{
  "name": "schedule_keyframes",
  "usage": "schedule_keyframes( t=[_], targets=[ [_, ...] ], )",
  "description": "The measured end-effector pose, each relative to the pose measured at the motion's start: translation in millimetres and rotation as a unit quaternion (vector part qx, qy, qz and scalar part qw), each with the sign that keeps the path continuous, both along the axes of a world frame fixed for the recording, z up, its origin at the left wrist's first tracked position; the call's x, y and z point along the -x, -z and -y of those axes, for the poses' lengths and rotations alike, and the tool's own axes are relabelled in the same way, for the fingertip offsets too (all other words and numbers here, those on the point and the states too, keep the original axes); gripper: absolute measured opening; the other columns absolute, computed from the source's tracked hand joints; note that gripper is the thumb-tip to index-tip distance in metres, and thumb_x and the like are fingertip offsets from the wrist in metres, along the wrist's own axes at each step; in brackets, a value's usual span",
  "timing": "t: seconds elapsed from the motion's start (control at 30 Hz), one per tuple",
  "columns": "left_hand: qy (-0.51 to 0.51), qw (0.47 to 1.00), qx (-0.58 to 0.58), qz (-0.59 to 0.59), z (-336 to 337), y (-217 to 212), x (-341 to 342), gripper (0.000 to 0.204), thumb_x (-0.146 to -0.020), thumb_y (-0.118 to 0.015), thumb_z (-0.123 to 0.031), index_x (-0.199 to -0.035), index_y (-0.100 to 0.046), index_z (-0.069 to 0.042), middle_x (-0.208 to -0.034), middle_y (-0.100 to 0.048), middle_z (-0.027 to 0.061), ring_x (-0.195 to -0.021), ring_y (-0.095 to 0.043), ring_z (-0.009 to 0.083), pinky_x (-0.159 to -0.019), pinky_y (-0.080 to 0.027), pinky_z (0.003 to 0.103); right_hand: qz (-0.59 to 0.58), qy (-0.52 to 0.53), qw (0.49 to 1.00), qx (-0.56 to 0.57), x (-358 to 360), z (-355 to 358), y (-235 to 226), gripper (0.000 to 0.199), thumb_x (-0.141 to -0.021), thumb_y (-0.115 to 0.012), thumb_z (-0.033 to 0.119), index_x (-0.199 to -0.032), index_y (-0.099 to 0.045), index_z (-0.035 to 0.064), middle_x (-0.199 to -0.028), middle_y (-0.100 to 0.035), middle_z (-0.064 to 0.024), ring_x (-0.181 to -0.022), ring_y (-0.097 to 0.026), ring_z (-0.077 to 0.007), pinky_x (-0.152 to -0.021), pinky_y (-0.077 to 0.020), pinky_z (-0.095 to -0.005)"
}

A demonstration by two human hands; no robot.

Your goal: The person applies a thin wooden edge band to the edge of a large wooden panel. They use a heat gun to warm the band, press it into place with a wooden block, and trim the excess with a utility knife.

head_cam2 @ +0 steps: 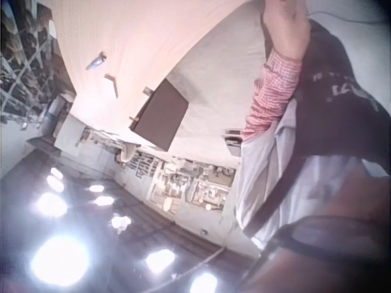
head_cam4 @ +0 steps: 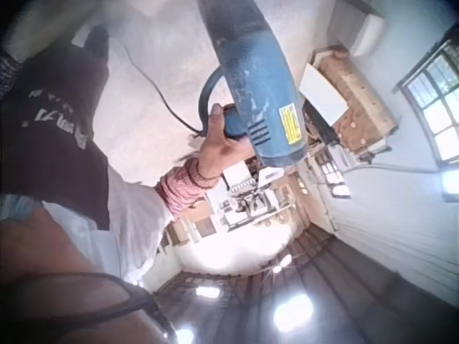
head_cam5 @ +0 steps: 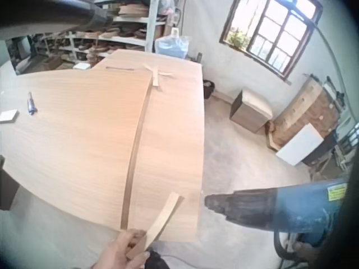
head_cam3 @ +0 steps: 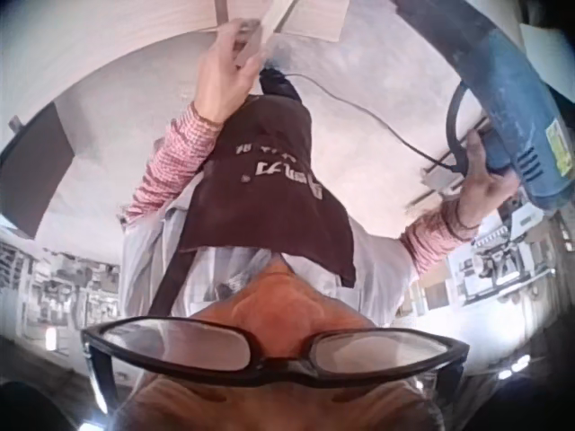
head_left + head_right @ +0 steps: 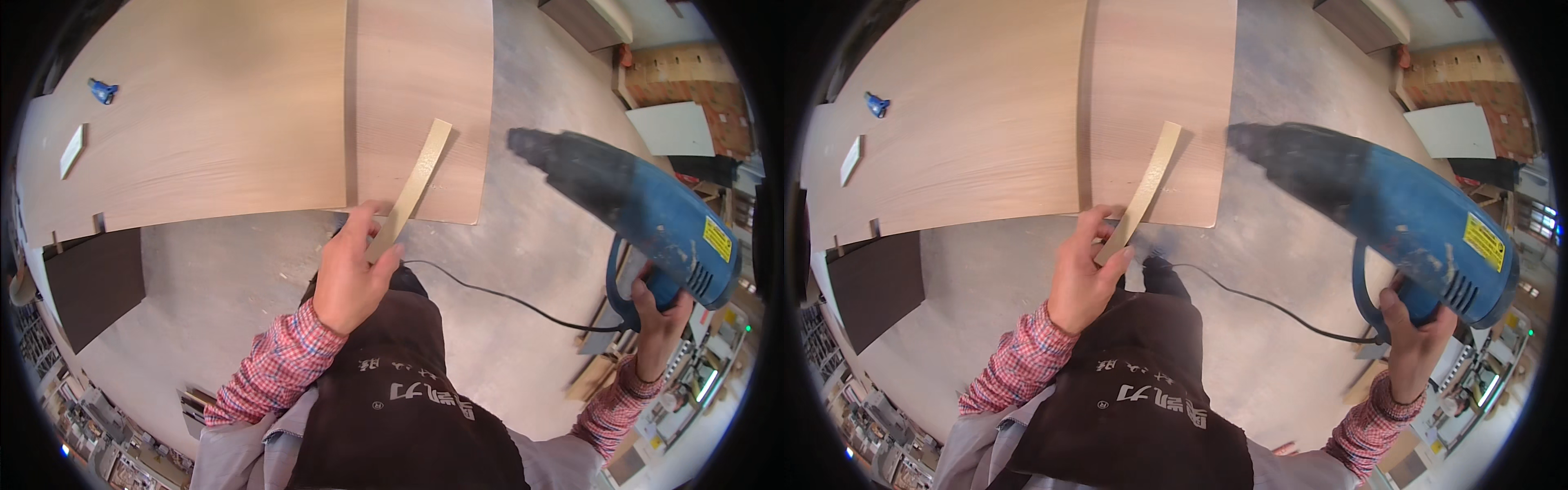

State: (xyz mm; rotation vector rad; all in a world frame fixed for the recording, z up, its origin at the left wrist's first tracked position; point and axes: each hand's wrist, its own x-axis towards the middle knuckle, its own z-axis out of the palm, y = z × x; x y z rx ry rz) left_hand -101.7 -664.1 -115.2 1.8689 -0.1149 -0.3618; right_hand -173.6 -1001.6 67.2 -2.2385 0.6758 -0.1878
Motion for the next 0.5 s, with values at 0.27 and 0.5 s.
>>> schedule_keyframes(
  t=[0.27, 0.5],
  targets=[
    [-0.087, 0.89, 0.255, -0.367, -2, -26, 4, 0.023, -0.101, -0.06, -0.013, -0.119, -0.052, -0.001, -0.084, -0.063, 0.0053, -0.056, -0.057, 0.0084, -0.044, -0.044, 0.022, -0.093, -0.081, 0.988, 0.088, -44, -40, -42, 0.046, -0.087, -0.076, -0.008, -0.129, -0.06, -0.0057, -0.119, -0.069, -0.0131, -0.102, -0.066, -0.0191, -0.091, -0.0529, -0.0319],
    [-0.066, 0.858, 0.319, -0.397, -15, -33, 8, 0.018, -0.104, -0.058, -0.016, -0.092, -0.062, -0.003, -0.076, -0.064, -0.0001, -0.057, -0.054, 0.0044, -0.05, -0.042, 0.021, -0.148, -0.111, 0.973, 0.137, -73, -45, -52, 0.045, -0.086, -0.08, -0.002, -0.127, -0.061, -0.0061, -0.118, -0.07, -0.0132, -0.104, -0.067, -0.021, -0.094, -0.0518, -0.0328]
  ],
)
